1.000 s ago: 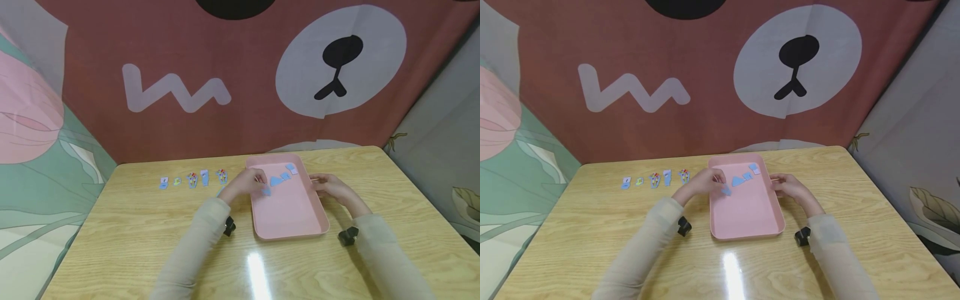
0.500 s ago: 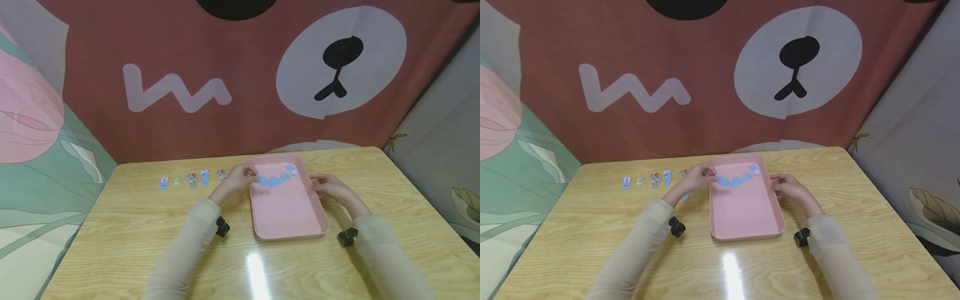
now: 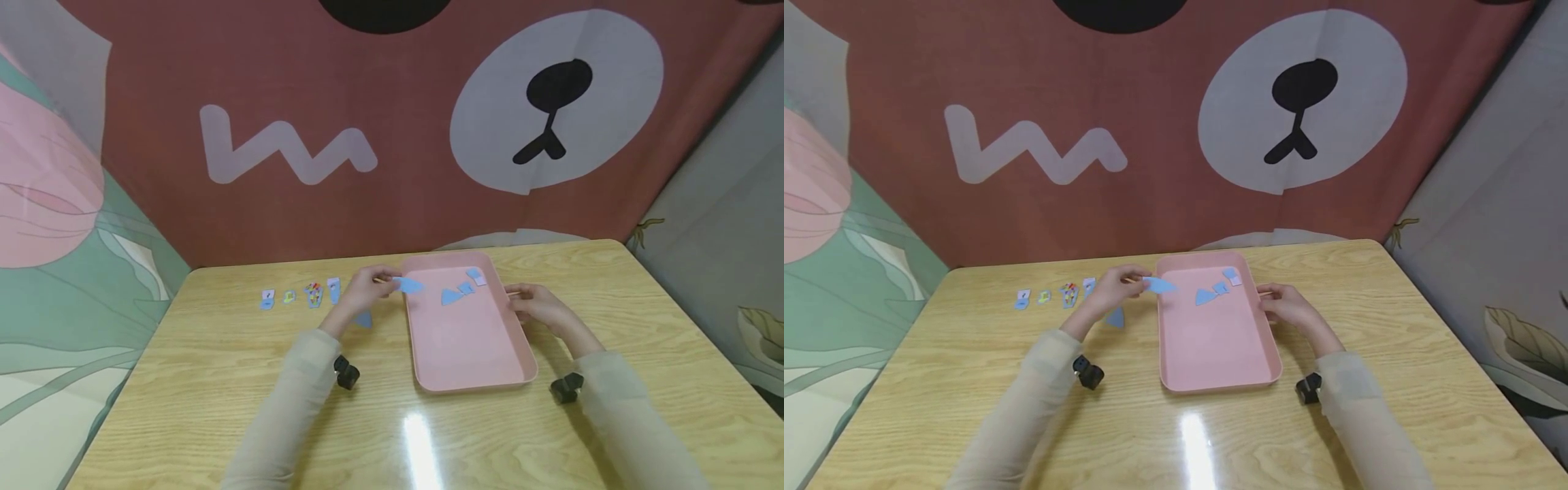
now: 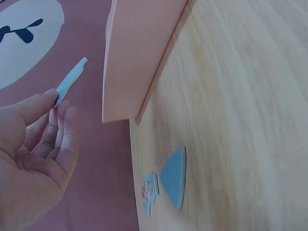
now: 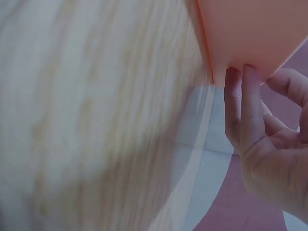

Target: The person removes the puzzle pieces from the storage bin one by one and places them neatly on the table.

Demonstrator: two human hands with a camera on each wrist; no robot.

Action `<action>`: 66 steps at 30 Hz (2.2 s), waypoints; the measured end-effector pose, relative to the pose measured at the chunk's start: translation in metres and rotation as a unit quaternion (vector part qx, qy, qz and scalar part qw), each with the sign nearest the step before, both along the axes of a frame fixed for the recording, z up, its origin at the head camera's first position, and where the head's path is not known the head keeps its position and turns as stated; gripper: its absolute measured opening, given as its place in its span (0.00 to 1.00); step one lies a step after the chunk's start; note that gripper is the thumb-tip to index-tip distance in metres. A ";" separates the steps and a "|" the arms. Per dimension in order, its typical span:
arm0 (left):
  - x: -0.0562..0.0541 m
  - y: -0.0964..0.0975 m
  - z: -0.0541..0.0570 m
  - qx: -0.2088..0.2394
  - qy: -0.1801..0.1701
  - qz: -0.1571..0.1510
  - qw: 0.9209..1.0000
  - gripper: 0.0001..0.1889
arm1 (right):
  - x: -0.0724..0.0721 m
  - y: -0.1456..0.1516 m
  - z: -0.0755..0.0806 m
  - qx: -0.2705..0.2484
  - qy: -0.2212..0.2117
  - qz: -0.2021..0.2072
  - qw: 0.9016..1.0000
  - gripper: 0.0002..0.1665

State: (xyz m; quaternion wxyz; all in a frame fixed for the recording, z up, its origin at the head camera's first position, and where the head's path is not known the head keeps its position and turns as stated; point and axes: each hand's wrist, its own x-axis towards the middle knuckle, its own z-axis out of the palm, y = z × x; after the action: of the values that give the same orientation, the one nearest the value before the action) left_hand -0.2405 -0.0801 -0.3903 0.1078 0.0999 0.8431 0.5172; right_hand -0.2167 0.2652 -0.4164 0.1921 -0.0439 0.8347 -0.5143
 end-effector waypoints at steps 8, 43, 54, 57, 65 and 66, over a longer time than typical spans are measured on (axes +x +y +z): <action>0.005 -0.024 -0.005 0.002 -0.022 0.018 1.000 0.14 | 0.001 -0.001 0.001 -0.004 -0.003 0.000 1.000 0.33; 0.027 -0.115 -0.030 -0.038 -0.074 0.107 0.991 0.17 | 0.001 -0.001 0.001 -0.003 -0.009 -0.006 1.000 0.34; 0.031 -0.115 -0.034 -0.053 -0.087 0.105 0.989 0.16 | -0.001 -0.001 0.000 -0.007 -0.013 -0.011 1.000 0.34; 0.032 -0.116 -0.036 -0.039 -0.102 0.107 0.988 0.16 | -0.001 -0.001 -0.001 -0.009 -0.014 -0.013 1.000 0.34; 0.037 -0.114 -0.036 -0.020 -0.128 0.106 0.986 0.17 | 0.000 0.000 -0.001 -0.012 -0.015 -0.008 1.000 0.34; 0.037 -0.114 -0.036 -0.022 -0.129 0.105 0.986 0.17 | 0.000 0.000 -0.001 -0.011 -0.013 -0.006 1.000 0.34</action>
State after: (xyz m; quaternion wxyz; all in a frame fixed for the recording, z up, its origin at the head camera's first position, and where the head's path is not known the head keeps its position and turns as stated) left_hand -0.2033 -0.1936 -0.4267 0.1630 -0.0591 0.8392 0.5154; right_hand -0.2167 0.2656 -0.4174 0.1994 -0.0340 0.8265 -0.5254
